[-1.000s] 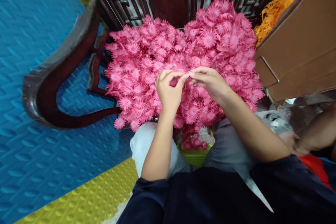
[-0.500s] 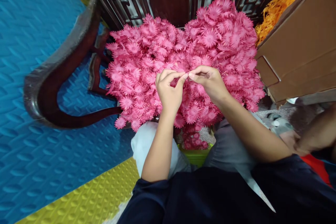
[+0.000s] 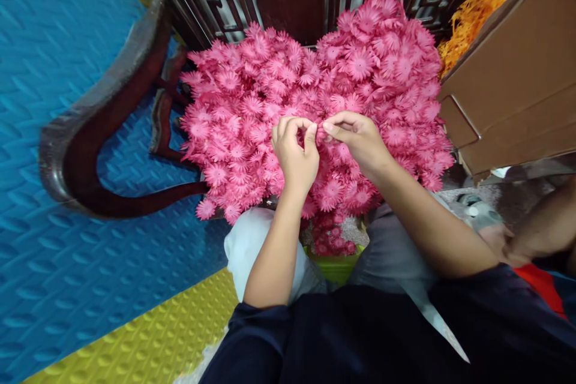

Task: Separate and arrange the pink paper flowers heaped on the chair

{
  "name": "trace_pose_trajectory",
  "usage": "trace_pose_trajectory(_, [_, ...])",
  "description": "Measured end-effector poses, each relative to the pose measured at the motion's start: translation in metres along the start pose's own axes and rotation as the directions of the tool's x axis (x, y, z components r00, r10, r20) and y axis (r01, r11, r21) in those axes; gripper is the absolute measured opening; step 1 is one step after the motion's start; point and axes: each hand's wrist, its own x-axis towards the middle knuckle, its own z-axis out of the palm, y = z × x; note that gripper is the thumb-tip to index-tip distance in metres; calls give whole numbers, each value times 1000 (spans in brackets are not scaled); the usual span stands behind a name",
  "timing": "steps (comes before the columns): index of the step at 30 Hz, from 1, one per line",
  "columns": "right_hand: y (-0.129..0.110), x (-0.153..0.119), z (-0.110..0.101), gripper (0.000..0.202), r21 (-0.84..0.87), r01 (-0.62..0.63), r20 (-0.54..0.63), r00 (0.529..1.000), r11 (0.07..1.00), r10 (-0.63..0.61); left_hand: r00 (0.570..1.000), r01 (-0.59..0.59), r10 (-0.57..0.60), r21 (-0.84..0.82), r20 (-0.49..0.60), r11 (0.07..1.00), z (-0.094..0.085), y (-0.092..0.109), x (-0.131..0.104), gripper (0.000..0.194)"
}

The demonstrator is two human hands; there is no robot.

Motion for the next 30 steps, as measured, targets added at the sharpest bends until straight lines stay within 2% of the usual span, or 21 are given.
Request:
trace_pose_trajectory(3, [-3,-1,2,6,77,-105,-88,990,991,112,1000,4,-5,-66,-20,998,2,0,-1,17])
trace_pose_trajectory(7, [-8,1,0,12,227,-312,-197,913,923,357,995,35,-53,-211,-82,977,2,-1,1,24])
trace_pose_trajectory(13, [-14,-2,10,9,307,-356,-222,875,882,431,964,80,-144,-275,-222,958,5,-2,0,32])
trace_pose_trajectory(15, [-14,-2,11,9,366,-381,-246,840,849,483,943,86,-174,-296,-285,951,3,-6,2,35])
trace_pose_trajectory(18, [-14,3,1,10,430,-370,-350,772,823,530,884,112,-238,-311,-402,944,-7,-16,10,36])
trace_pose_trajectory(19, [-13,5,-4,9,418,-353,-379,770,837,514,880,123,-248,-311,-406,942,-11,-20,14,35])
trace_pose_trajectory(20, [-13,7,-9,7,386,-326,-387,792,863,472,889,134,-253,-313,-381,940,-15,-23,17,35])
trace_pose_trajectory(22, [-10,9,-15,4,296,-229,-354,875,927,329,908,146,-255,-318,-332,937,-21,-24,20,34])
trace_pose_trajectory(24, [-7,9,-15,10,228,-133,-299,933,965,199,930,133,-228,-314,-288,940,-21,-20,19,35])
trace_pose_trajectory(27, [-3,4,-7,20,157,-101,-209,969,982,133,961,91,-164,-307,-222,947,-14,-9,14,34])
trace_pose_trajectory(30, [-4,-3,2,16,69,-125,-124,983,990,133,983,102,-144,-307,-116,946,-9,0,8,26])
